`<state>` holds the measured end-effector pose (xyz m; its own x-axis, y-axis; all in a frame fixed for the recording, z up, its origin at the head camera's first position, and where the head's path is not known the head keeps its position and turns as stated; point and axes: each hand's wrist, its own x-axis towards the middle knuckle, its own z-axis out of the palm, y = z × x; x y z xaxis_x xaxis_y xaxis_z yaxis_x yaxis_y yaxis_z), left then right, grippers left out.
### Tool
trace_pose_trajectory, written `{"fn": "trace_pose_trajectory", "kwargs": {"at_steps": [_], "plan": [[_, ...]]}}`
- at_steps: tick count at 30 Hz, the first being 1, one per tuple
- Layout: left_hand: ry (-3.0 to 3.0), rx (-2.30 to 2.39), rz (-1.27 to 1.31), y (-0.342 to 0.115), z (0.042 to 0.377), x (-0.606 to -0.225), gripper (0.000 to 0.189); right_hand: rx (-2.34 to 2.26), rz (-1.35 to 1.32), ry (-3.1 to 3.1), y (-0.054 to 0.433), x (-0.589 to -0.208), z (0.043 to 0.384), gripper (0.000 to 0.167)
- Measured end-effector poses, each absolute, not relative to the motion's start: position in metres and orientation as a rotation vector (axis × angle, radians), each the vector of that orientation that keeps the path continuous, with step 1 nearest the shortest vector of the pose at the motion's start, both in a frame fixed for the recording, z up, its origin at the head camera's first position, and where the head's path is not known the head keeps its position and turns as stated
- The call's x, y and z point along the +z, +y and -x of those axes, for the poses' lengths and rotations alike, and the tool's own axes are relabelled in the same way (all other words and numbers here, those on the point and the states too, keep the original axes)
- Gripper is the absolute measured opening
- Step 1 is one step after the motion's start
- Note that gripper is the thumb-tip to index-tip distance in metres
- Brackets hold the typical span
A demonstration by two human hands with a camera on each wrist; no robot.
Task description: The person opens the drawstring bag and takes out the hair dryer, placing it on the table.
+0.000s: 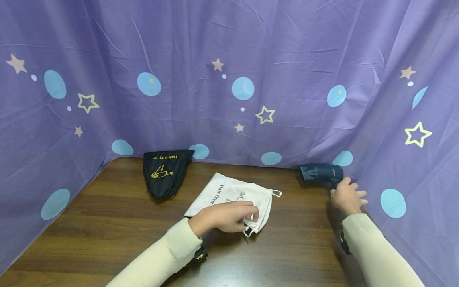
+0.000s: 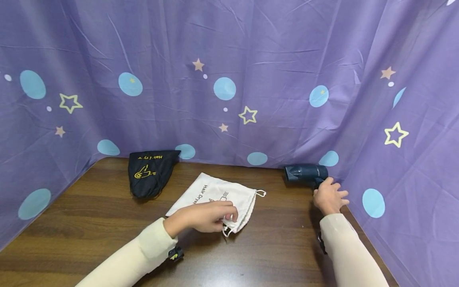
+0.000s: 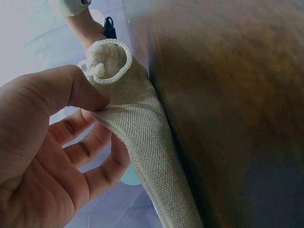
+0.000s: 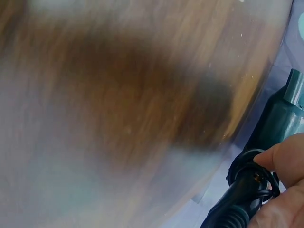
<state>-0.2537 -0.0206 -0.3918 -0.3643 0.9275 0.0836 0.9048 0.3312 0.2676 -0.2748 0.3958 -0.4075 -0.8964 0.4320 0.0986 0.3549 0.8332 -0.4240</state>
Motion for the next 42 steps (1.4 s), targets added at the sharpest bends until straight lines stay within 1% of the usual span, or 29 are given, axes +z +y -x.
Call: {"fn": "trace_pose_trajectory", "kwargs": {"at_steps": [5, 10, 42], "plan": [[2.499, 0.417, -1.734, -0.021, 0.254, -0.391, 0.037, 0.643, 0.732, -2.823, 0.394, -0.407, 0.278, 0.069], [2.491, 0.421, -1.762, -0.021, 0.254, -0.392, 0.037, 0.699, 0.802, -2.820, 0.397, -0.410, 0.281, 0.074], [2.484, 0.406, -1.721, -0.022, 0.254, -0.394, 0.036, 0.751, 0.835, -2.806, 0.401, -0.423, 0.285, 0.074]]}}
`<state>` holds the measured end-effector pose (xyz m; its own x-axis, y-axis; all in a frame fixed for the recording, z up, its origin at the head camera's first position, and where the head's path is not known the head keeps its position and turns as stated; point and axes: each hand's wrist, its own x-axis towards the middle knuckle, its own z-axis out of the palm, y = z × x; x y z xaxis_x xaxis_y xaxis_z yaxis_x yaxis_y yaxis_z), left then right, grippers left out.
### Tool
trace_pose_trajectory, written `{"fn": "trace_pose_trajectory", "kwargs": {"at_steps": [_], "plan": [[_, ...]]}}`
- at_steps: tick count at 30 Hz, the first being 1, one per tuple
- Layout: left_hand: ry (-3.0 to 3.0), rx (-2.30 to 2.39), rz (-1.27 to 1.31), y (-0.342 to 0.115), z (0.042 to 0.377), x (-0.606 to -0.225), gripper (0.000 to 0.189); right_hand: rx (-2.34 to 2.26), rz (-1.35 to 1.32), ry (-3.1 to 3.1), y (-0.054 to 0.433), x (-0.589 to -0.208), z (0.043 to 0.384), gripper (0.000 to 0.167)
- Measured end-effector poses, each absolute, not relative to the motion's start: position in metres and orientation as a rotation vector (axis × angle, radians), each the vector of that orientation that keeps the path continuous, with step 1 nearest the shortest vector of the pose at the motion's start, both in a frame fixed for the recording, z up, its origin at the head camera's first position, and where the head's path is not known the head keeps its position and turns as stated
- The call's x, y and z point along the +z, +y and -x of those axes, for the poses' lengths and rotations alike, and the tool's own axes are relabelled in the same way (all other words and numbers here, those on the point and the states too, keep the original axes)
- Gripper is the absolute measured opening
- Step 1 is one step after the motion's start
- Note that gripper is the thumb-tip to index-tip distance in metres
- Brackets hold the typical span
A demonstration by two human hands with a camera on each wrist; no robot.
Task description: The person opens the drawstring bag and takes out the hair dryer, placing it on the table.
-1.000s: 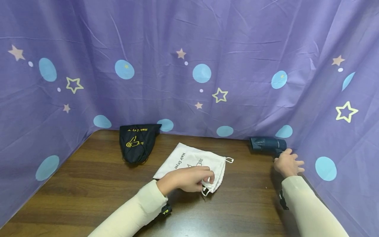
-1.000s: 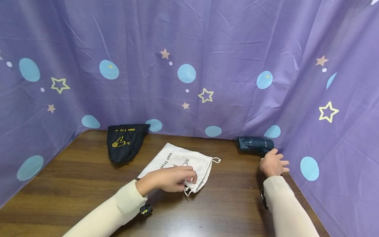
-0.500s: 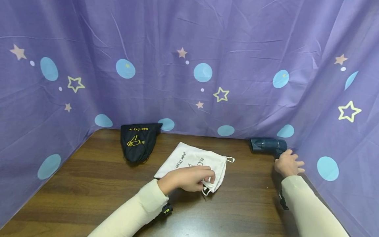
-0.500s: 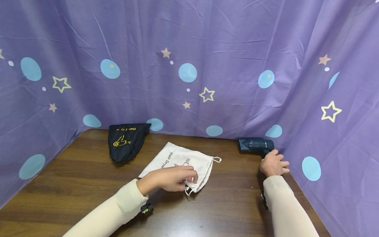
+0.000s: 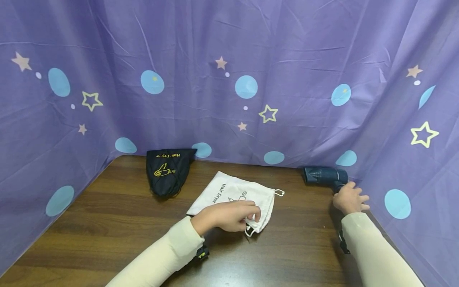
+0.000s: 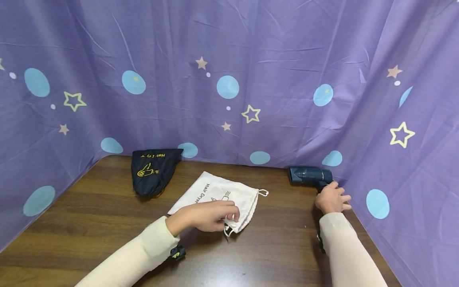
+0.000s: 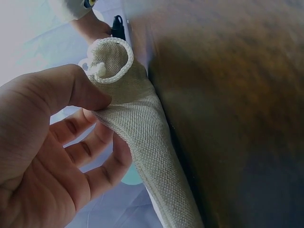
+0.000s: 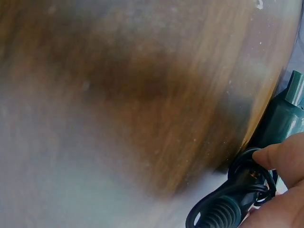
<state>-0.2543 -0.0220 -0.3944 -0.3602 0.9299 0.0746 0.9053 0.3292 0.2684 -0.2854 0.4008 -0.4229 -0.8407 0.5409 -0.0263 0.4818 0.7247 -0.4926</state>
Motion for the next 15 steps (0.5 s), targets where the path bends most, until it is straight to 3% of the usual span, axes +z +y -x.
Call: {"fn": "trace_pose_trajectory", "kwargs": {"at_steps": [15], "plan": [[2.489, 0.408, -1.728, -0.0218, 0.2550, -0.3939, 0.035, 0.562, 0.624, -2.868, 0.4011, -0.4139, 0.2780, 0.072]]}}
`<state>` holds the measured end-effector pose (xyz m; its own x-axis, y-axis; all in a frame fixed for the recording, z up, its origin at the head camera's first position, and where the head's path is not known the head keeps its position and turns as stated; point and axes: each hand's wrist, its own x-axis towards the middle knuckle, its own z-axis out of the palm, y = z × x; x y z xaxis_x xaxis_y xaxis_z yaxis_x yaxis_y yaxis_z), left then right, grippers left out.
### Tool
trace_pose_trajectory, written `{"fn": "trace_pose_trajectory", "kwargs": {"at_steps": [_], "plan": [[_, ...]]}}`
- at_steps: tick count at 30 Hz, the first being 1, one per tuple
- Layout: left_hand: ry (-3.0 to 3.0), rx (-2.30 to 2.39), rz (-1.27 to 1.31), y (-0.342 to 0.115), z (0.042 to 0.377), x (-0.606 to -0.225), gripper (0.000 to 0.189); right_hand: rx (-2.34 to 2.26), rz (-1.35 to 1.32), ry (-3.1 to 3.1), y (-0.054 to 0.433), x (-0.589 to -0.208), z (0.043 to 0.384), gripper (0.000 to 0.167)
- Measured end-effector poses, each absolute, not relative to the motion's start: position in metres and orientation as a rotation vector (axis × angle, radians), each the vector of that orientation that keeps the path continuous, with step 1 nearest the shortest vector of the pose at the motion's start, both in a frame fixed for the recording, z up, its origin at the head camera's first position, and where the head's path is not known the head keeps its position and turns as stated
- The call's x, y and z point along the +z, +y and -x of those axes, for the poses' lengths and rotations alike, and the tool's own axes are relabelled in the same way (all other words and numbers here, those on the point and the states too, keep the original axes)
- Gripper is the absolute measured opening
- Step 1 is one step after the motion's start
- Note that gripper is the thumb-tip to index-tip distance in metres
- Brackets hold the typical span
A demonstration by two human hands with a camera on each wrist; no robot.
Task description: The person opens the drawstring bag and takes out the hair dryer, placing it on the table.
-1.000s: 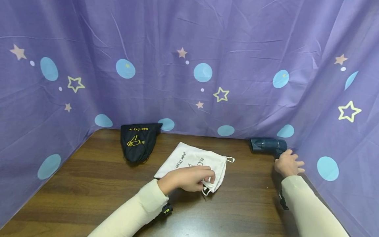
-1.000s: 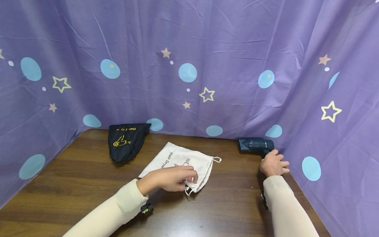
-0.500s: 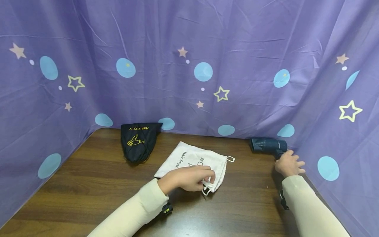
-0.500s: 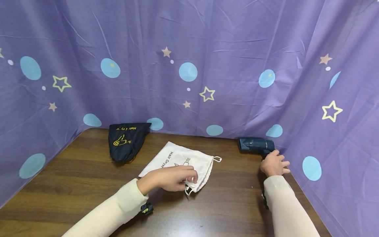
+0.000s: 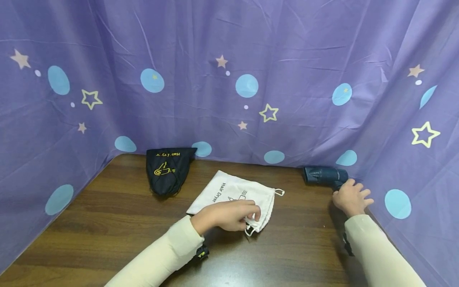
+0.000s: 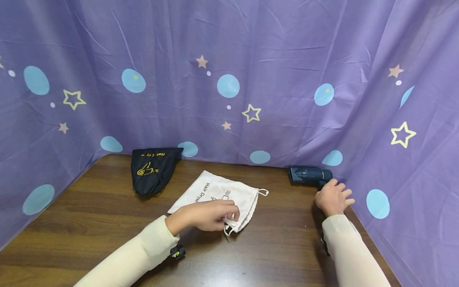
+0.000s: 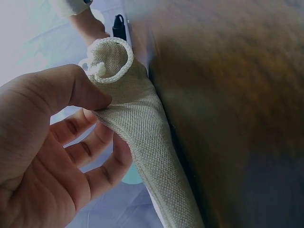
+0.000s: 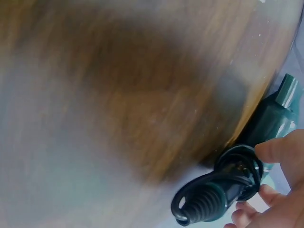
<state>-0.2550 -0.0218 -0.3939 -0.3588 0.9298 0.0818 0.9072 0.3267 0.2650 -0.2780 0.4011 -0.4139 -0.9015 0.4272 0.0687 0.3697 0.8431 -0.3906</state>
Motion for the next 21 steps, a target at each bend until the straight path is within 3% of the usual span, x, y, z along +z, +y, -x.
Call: {"fn": "trace_pose_trajectory", "kwargs": {"at_steps": [21], "plan": [[2.491, 0.422, -1.705, -0.024, 0.255, -0.391, 0.036, 0.390, 0.233, -2.744, 0.345, -0.411, 0.282, 0.049]]}}
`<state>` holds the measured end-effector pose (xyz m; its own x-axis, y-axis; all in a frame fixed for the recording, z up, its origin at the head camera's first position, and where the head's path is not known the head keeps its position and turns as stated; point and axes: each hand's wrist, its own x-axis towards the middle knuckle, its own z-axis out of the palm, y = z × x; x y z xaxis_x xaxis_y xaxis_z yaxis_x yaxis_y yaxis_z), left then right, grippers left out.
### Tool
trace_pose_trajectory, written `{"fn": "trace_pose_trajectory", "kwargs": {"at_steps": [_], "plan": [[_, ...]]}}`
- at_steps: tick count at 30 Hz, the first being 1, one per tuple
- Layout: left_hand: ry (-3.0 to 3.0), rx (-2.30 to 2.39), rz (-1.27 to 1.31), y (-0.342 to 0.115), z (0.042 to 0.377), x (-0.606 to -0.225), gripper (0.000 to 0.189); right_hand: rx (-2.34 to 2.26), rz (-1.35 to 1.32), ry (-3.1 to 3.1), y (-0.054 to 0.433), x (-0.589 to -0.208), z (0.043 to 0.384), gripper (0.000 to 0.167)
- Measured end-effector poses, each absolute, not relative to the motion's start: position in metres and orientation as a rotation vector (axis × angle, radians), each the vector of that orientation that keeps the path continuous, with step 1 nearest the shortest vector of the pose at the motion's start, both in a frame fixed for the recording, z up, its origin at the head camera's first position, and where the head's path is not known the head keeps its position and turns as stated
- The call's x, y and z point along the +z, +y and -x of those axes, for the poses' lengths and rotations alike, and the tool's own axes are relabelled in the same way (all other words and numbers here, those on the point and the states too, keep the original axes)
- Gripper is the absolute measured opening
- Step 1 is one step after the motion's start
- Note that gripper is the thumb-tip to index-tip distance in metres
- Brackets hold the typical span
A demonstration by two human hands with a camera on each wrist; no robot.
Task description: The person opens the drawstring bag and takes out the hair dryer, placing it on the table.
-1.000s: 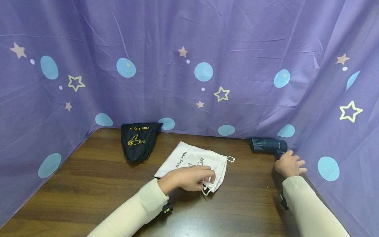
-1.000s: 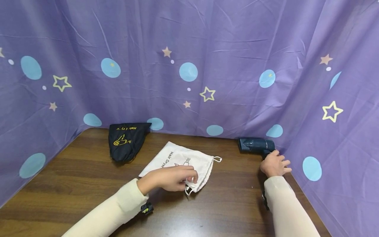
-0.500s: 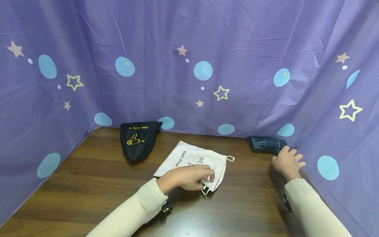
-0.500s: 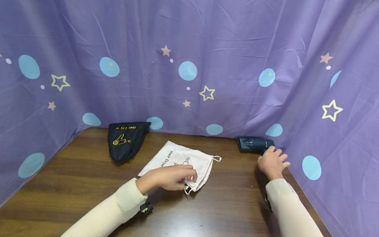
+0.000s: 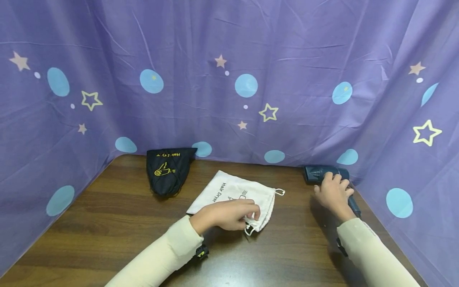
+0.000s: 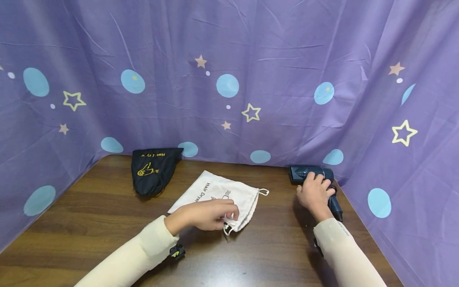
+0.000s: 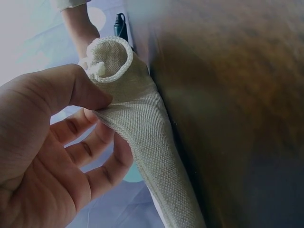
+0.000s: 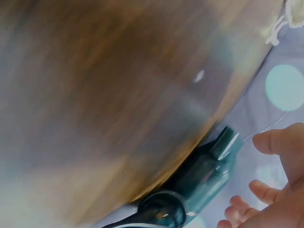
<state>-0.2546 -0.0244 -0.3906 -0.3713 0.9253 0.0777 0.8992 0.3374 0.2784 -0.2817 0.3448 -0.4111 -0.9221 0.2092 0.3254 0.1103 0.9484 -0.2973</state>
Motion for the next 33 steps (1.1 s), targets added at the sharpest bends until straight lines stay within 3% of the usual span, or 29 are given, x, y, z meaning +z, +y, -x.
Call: {"fn": "trace_pose_trajectory", "kwargs": {"at_steps": [17, 33], "plan": [[2.472, 0.432, -1.731, -0.024, 0.254, -0.390, 0.035, 0.313, -0.036, -2.792, 0.280, -0.407, 0.279, 0.056], [2.481, 0.399, -1.705, -0.023, 0.253, -0.392, 0.034, 0.384, -0.612, -2.835, 0.234, -0.415, 0.272, 0.050]]}}
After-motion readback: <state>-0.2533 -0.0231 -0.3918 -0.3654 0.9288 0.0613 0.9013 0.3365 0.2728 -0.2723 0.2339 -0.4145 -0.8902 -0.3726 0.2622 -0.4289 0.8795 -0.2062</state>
